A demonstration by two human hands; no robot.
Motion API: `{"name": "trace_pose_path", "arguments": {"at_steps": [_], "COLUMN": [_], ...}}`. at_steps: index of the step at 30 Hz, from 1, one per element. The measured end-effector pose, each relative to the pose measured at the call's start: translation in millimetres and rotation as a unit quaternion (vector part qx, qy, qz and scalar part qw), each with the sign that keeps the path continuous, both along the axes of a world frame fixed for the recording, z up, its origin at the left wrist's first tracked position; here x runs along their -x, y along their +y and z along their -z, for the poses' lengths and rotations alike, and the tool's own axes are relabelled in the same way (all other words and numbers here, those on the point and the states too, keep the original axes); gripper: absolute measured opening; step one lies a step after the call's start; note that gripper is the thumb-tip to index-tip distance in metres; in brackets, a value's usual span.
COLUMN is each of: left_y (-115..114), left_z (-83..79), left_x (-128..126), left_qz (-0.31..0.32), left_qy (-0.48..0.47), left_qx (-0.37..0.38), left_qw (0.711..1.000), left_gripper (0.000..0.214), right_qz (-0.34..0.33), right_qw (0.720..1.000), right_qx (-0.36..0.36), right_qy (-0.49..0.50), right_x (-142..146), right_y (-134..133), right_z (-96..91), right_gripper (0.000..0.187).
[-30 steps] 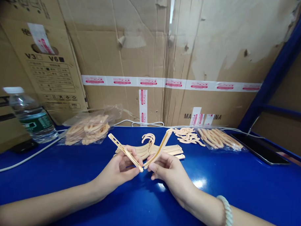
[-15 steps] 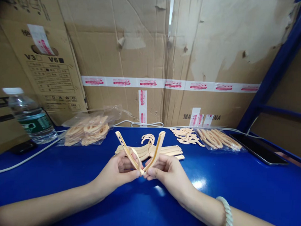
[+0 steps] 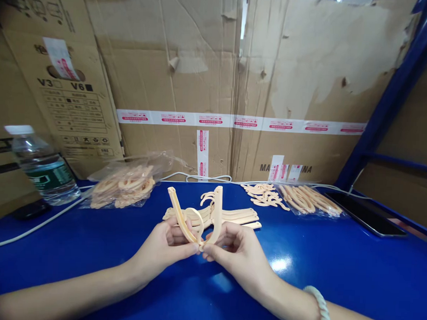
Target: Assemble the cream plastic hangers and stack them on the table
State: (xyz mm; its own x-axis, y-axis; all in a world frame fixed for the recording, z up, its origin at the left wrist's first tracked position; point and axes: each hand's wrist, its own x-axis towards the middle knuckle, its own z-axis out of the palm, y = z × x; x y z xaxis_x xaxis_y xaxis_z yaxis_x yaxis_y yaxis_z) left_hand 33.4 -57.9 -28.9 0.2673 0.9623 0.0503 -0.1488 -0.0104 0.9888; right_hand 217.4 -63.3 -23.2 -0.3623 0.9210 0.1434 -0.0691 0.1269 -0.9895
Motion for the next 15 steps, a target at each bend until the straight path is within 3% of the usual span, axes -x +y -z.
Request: {"name": "trace_pose_path", "arguments": {"at_steps": [15], "left_y": [5.1], "left_z": [-14.1], "left_x": [7.4], "left_qz": [-0.037], "left_qy": [-0.016], "left_qx": [-0.032], "left_qw": [0.999], "left_gripper": [0.039], "right_qz": [0.034], "right_qw": [0.997], "right_qx": [-0.073], "right_qy": [-0.002], "right_x": [-5.9], "right_y": [10.3], "right_z": [-3.8], "right_gripper": [0.029]}}
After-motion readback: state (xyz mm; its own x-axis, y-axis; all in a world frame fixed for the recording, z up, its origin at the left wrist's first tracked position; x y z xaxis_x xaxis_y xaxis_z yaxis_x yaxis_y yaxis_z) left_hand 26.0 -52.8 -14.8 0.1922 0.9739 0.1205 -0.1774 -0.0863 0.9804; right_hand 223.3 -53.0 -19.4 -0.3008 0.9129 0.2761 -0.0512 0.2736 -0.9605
